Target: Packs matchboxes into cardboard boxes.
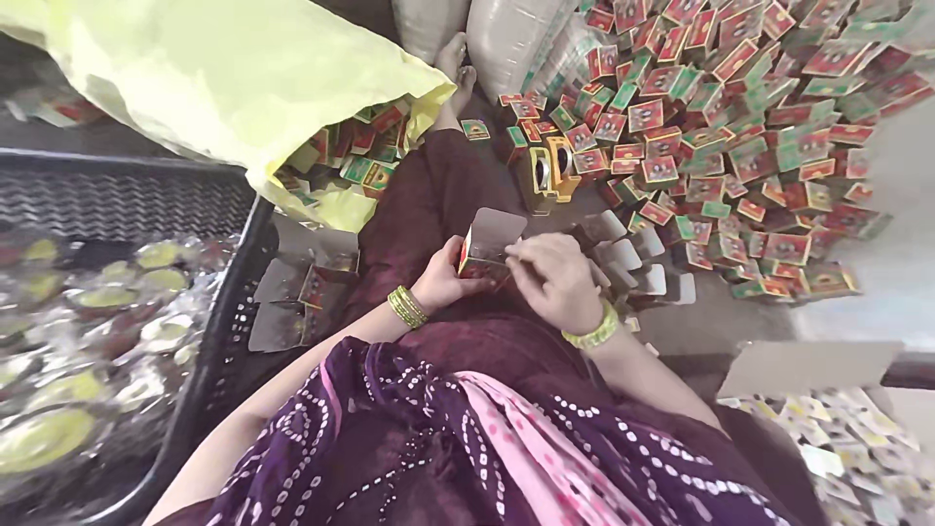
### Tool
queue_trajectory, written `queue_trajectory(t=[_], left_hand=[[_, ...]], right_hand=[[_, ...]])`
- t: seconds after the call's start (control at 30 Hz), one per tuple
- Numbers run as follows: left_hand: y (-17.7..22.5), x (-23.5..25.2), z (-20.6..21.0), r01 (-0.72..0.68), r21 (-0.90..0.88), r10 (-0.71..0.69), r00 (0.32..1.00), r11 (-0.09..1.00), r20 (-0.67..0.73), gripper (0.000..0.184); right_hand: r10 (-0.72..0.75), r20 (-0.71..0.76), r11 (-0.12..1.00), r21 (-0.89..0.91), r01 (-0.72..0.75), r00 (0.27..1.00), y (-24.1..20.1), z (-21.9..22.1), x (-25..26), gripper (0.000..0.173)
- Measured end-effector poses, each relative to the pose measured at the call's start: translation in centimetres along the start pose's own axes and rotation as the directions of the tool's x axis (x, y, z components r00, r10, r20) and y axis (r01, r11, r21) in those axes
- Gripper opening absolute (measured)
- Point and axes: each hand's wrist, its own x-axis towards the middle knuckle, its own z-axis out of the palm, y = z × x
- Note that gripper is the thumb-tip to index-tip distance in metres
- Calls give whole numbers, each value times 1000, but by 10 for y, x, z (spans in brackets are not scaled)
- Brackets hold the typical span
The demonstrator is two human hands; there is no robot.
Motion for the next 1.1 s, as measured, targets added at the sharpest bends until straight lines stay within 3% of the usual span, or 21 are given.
queue_trajectory(t=[0.1, 0.2, 0.37, 0.47, 0.57, 0.63, 0.67, 0.7, 0.77, 0.8, 0.83, 0.9, 0.97, 1.1], left_hand=[[-3, 0, 1, -37, 69, 37, 999, 997, -3, 76], [-2, -5, 2, -76, 145, 76, 997, 987, 8, 72], [0, -10, 1, -127, 273, 119, 992, 954, 45, 65], [5, -11, 3, -145, 205, 149, 989, 968, -3, 71], [3, -10, 4, -176, 131, 184, 982, 976, -51, 79], [3, -10, 4, -164, 94, 170, 984, 982, -58, 83], [2, -8, 4, -160, 94, 166, 984, 983, -61, 83], [2, -7, 4, -153, 96, 159, 985, 984, -61, 85], [1, -6, 5, -132, 94, 137, 989, 987, -56, 86], [0, -6, 5, -134, 86, 139, 989, 987, -56, 86], [0, -6, 6, -133, 79, 137, 989, 988, -54, 87], [1, -7, 8, -144, 48, 145, 989, 988, -39, 89], [1, -7, 9, -156, 23, 156, 987, 988, -29, 91], [5, -11, 8, -94, 75, 97, 995, 993, -38, 93]], right_hand=[[-16, 186, 977, -204, 54, 982, -20, 18, -15, 31], [79, 293, 918, -394, 45, 953, -24, 36, -20, 46], [108, 366, 908, -414, 57, 924, -29, 24, -8, 47], [74, 298, 948, -318, 26, 952, -13, -1, -10, 41], [243, 90, 956, -187, -224, 966, 16, -39, -31, 30], [488, 148, 860, -251, -445, 860, 33, -68, -58, 21], [628, 281, 773, -330, -541, 726, 40, -80, -73, 20], [731, 439, 681, -421, -598, 523, 46, -88, -89, 20], [764, 641, 559, -596, -577, 78, 58, -85, -127, 23], [738, 670, 529, -654, -541, -88, 60, -77, -145, 25], [725, 669, 516, -685, -515, -164, 61, -70, -166, 27], [737, 652, 470, -686, -556, -181, 61, -54, -206, 34], [769, 626, 420, -648, -635, -131, 55, -38, -236, 41], [832, 544, 297, -604, -739, -111, 42, -13, -256, 48]])
